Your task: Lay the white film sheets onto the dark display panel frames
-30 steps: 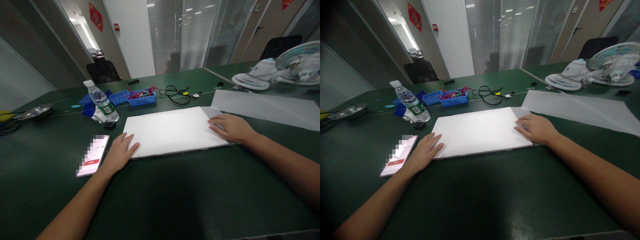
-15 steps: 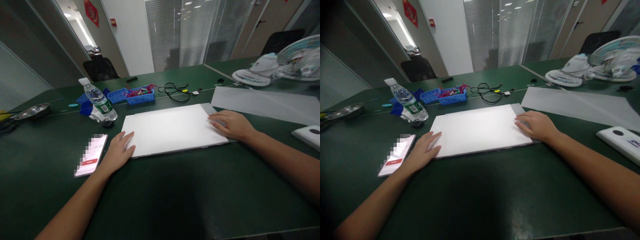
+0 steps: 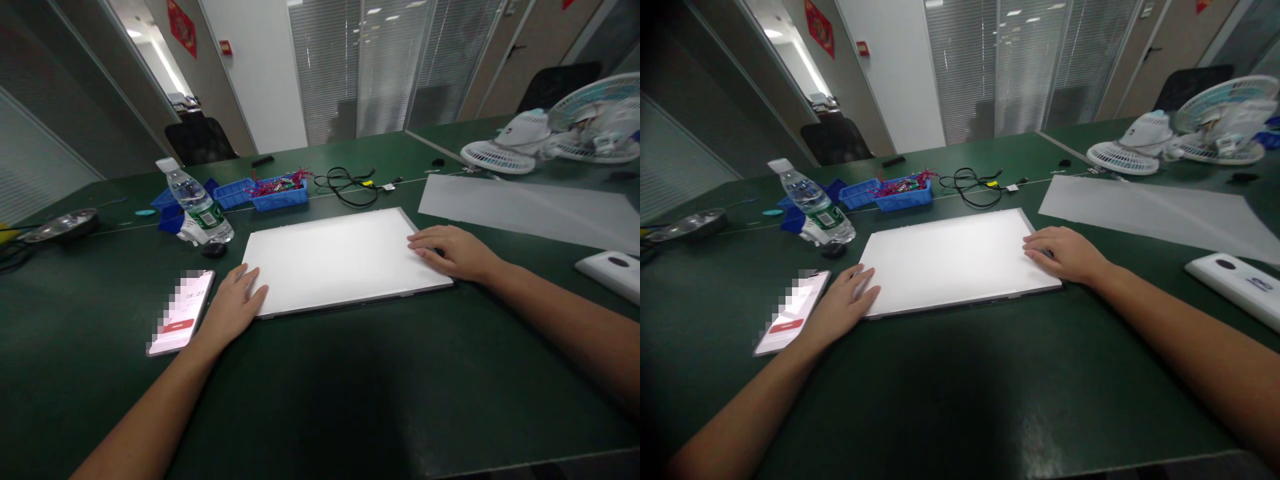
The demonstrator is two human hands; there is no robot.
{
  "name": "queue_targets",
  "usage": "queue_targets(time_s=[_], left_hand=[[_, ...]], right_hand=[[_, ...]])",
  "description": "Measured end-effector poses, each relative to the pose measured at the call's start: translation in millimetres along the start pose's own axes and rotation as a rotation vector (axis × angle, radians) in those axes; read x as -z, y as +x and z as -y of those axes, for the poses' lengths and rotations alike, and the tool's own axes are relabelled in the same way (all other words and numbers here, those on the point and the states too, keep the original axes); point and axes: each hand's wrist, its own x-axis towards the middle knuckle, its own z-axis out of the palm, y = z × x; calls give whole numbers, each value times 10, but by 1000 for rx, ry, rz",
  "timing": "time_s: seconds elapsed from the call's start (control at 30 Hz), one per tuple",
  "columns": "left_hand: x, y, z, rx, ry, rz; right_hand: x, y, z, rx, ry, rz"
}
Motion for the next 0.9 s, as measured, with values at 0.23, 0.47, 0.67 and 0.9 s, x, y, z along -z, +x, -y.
queue_targets(time_s=[0.23,0.47,0.67,0.9], left_hand=[[-38,25,80,-38,18,-11],[-73,38,119,-79,45,-20],[-50,34,89,-70,60,0],[-40,32,59,-61,63,4]], right_hand=[[15,7,-1,49,62,33],[124,-201,-638,-357,-273,-144],[184,-487,-1248,-964,-333,57],[135,-445,-1256,-924,-313,96]])
